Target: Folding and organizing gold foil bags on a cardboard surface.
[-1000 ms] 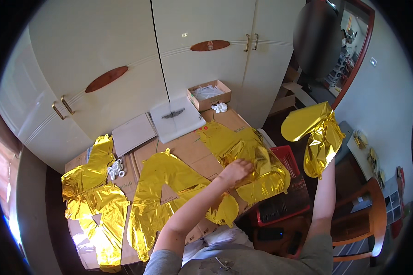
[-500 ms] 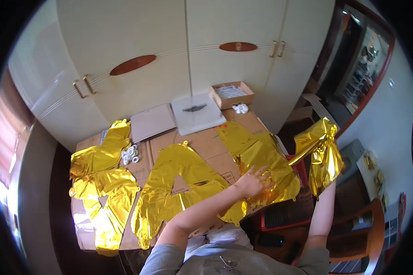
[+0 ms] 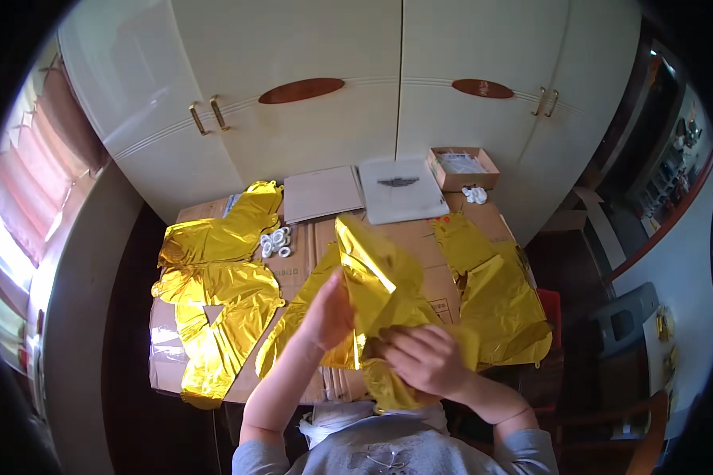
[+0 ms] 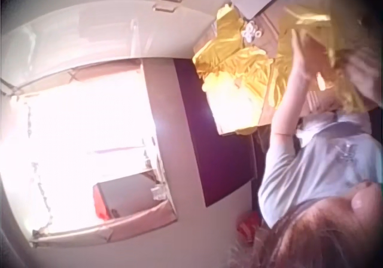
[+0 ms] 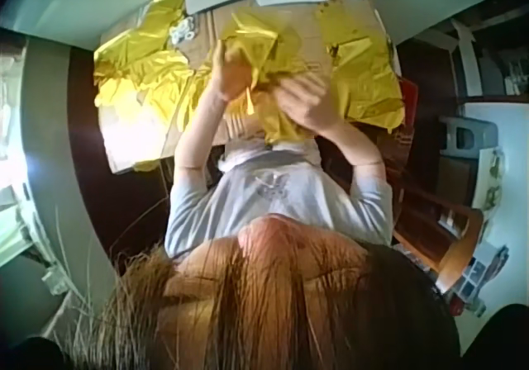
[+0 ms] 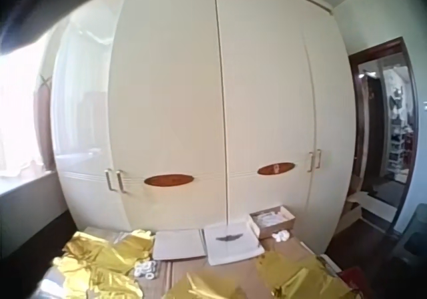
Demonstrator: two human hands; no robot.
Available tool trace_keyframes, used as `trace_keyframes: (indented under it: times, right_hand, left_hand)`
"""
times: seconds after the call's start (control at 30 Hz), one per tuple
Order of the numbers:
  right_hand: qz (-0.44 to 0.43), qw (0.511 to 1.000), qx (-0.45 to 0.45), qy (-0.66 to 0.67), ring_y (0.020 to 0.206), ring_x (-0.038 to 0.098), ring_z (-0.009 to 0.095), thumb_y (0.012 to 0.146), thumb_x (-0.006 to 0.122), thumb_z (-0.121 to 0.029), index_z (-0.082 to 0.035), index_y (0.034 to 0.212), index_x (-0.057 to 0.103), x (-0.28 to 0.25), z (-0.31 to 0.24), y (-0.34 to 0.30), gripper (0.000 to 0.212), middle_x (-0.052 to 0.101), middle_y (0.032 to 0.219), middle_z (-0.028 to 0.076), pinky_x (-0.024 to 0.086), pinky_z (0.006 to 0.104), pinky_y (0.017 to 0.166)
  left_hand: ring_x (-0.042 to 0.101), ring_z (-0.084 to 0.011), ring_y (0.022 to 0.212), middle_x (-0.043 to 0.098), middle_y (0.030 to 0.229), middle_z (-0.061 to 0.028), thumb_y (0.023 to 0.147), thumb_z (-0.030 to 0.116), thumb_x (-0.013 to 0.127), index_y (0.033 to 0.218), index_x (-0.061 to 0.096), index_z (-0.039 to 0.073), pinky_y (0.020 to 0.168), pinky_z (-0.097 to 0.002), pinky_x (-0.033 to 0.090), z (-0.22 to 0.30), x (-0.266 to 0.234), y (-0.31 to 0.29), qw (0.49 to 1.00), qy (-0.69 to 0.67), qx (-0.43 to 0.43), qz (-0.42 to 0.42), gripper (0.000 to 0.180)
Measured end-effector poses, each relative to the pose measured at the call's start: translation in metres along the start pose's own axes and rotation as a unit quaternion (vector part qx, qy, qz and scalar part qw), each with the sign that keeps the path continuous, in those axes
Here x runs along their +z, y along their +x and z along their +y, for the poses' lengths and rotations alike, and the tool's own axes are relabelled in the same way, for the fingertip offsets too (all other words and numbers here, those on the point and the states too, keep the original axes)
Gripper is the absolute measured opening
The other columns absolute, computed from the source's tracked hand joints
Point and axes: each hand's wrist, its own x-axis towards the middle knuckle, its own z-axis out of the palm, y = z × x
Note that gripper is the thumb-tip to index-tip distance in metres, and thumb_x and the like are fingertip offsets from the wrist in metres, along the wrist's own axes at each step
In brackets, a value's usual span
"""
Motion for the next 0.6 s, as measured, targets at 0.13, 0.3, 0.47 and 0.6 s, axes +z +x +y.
trace_keyframes:
  times: [0.13, 0.3, 0.47, 0.6]
  right_hand:
    - [-0.006, 1.0, 0.01, 0.001, 0.089, 0.065, 0.015, 0.081, 0.067, -0.018, -0.01, 0.097, 0.07, 0.062, -0.015, -0.01, 0.018, 0.069, 0.101, 0.001, 0.05, 0.0288, 0.074]
    - [-0.064, 0.996, 0.064, 0.016, 0.091, 0.065, 0.018, 0.081, 0.068, -0.022, -0.011, 0.09, 0.069, 0.125, -0.01, -0.032, 0.014, 0.069, 0.099, 0.002, 0.05, 0.0325, 0.078]
    - [-0.129, 0.986, 0.108, -0.02, 0.105, 0.058, 0.022, 0.08, 0.07, -0.034, -0.013, 0.103, 0.069, 0.142, -0.005, -0.048, 0.032, 0.065, 0.11, 0.005, 0.045, 0.0399, 0.087]
    - [-0.152, 0.977, 0.141, -0.051, 0.107, 0.054, 0.022, 0.08, 0.069, -0.039, -0.014, 0.118, 0.065, 0.135, -0.014, -0.049, 0.045, 0.062, 0.117, 0.006, 0.043, 0.0384, 0.085]
  left_hand:
    - [0.061, -0.0203, 0.106, 0.056, 0.126, -0.0184, 0.09, -0.002, 0.056, 0.152, 0.013, 0.008, 0.079, -0.0268, 0.053, 0.013, -0.068, 0.011, 0.974, 0.183, 0.087, 0.104, 0.075]
    - [0.051, -0.0329, 0.122, 0.041, 0.139, -0.0255, 0.089, 0.007, 0.063, 0.152, 0.013, 0.008, 0.096, -0.0384, 0.047, -0.001, -0.095, 0.02, 0.847, 0.412, 0.221, 0.254, 0.081]
    - [0.028, -0.0426, 0.139, 0.025, 0.15, -0.0261, 0.076, 0.016, 0.071, 0.151, 0.021, 0.008, 0.113, -0.0492, 0.027, -0.004, -0.076, -0.005, 0.666, 0.705, 0.22, 0.104, 0.091]
    - [0.025, -0.0438, 0.141, 0.026, 0.151, -0.0237, 0.068, 0.013, 0.067, 0.15, 0.025, 0.009, 0.114, -0.0488, 0.027, -0.009, -0.097, -0.014, 0.594, 0.793, 0.137, 0.007, 0.092]
